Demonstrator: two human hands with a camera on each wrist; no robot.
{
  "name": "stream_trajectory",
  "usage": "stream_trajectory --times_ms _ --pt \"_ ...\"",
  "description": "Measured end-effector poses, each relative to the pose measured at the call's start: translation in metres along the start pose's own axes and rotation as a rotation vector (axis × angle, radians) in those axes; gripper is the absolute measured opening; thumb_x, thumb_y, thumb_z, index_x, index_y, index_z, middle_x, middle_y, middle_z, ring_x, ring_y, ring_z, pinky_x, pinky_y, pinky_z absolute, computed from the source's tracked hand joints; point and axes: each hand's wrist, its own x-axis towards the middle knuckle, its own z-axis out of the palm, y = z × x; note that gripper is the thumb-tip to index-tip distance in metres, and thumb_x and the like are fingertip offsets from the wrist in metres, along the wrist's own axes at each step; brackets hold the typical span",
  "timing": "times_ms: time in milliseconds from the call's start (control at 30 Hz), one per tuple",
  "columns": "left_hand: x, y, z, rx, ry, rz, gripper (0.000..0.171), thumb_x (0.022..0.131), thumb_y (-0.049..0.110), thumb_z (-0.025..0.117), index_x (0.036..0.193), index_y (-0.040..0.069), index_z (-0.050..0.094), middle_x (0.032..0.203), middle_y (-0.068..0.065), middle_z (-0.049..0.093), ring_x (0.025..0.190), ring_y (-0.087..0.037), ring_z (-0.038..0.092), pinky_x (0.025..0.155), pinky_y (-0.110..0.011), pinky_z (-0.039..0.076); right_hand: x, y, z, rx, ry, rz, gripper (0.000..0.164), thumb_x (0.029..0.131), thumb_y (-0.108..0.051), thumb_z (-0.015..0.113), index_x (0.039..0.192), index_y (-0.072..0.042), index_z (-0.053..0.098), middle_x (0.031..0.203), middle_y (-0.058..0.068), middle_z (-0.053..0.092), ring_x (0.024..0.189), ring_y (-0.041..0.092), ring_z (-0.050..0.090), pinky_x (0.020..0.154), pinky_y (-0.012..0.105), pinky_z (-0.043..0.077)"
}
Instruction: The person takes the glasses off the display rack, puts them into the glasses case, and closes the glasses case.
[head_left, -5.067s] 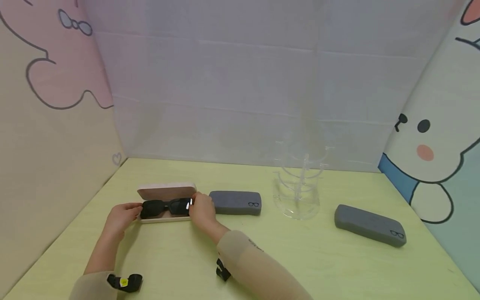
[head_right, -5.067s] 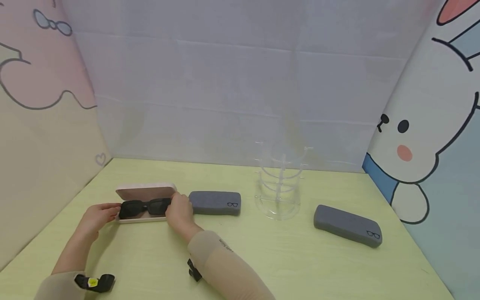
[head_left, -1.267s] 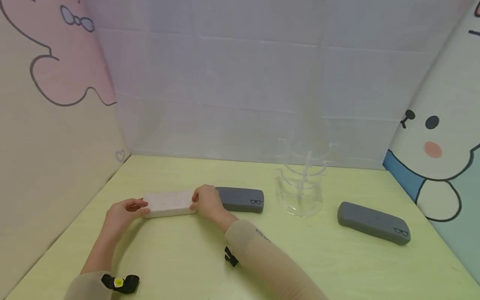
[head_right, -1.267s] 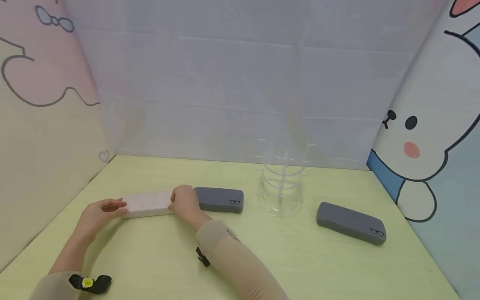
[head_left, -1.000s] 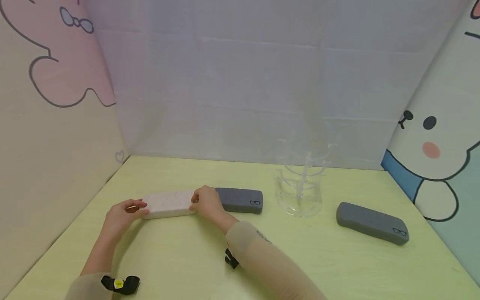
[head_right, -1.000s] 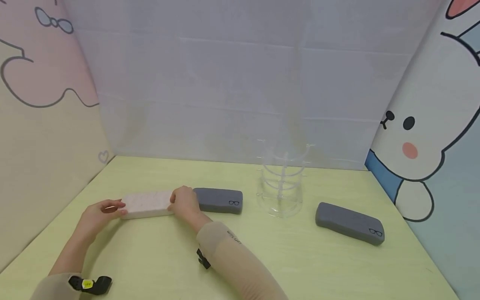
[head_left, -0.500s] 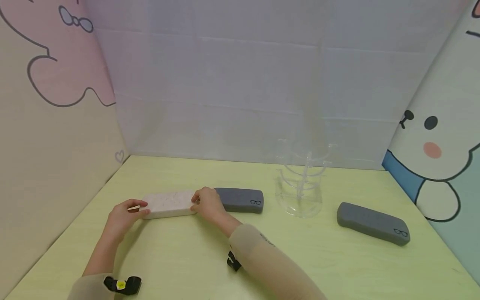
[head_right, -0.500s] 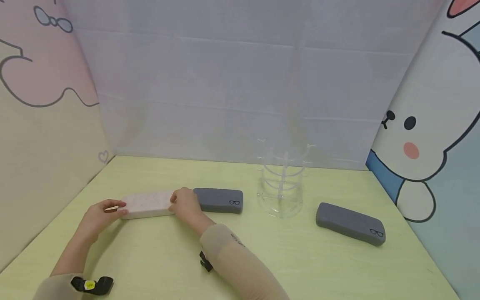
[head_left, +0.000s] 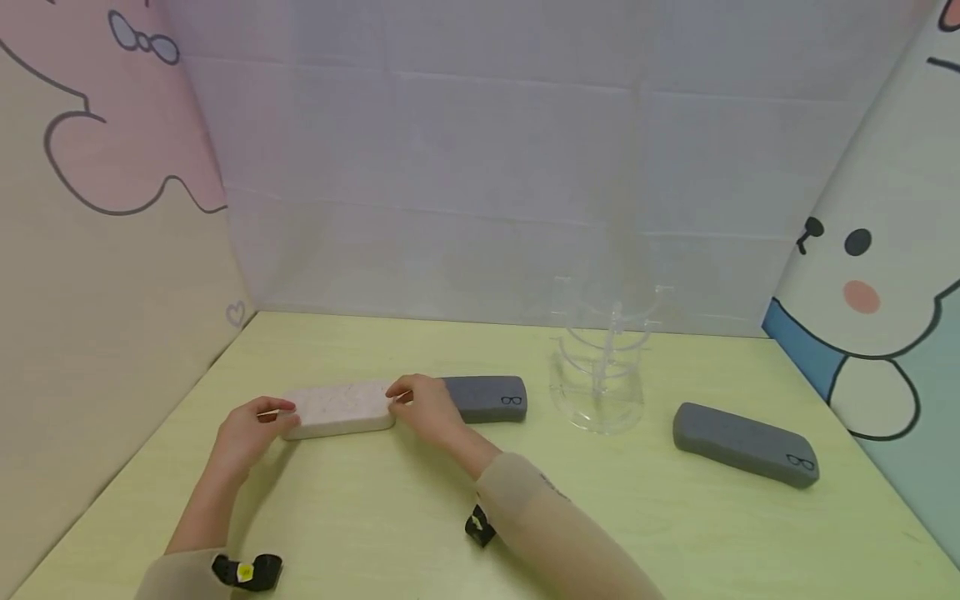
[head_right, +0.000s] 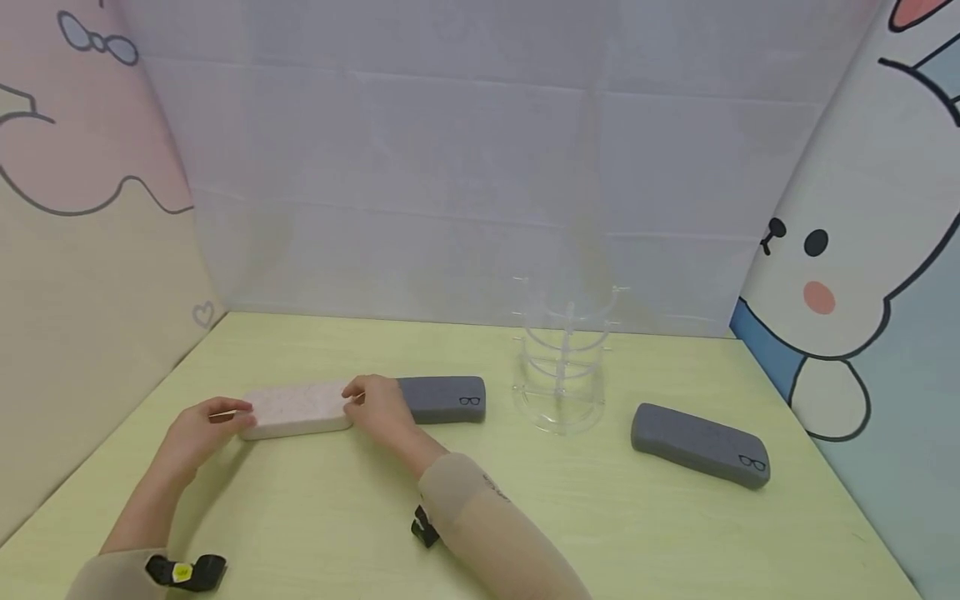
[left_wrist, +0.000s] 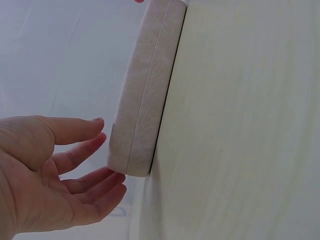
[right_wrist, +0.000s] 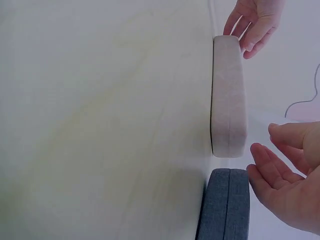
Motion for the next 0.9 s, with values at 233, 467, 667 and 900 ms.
stream_trajectory --times_ms 233,467,667,900 --pt "-0.002 0.013 0.001 0.073 0.052 0.105 0.041 0.089 0.029 0.055 0.117 -0.001 0.055 0.126 -0.032 0.045 0.117 -0.044 0.040 0.087 -0.054 0.039 -0.012 0.006 -0.019 0.010 0.019 0.005 0.016 0.088 -0.020 0.060 0.102 -0.014 0.067 0.094 -0.005 0.066 0.081 0.005 0.058 0.066 0.018 0.047" --pt "-0.002 0.032 0.009 0.074 0.020 0.170 0.039 0.089 0.030 0.056 0.115 0.001 0.057 0.122 -0.028 0.051 0.114 -0.041 0.046 0.086 -0.051 0.042 -0.031 0.019 -0.039 0.024 0.023 0.009 0.017 0.088 -0.022 0.061 0.102 -0.015 0.067 0.096 -0.005 0.065 0.087 0.008 0.059 0.074 0.022 0.047" --pt "0.002 0.049 0.021 0.077 -0.003 0.202 0.033 0.089 0.026 0.057 0.112 0.002 0.059 0.118 -0.024 0.056 0.111 -0.039 0.050 0.086 -0.050 0.042 -0.050 0.030 -0.057 0.012 0.012 -0.044 0.018 0.089 -0.020 0.059 0.104 -0.012 0.066 0.097 -0.003 0.066 0.086 0.011 0.061 0.072 0.022 0.049" --pt "0.008 0.065 0.038 0.077 -0.018 0.236 0.029 0.089 0.024 0.058 0.109 0.003 0.060 0.111 -0.019 0.061 0.105 -0.035 0.054 0.085 -0.048 0.044 -0.071 0.044 -0.080 0.040 0.015 -0.071 0.019 0.091 -0.017 0.056 0.106 -0.009 0.065 0.101 0.004 0.066 0.086 0.014 0.062 0.070 0.022 0.049"
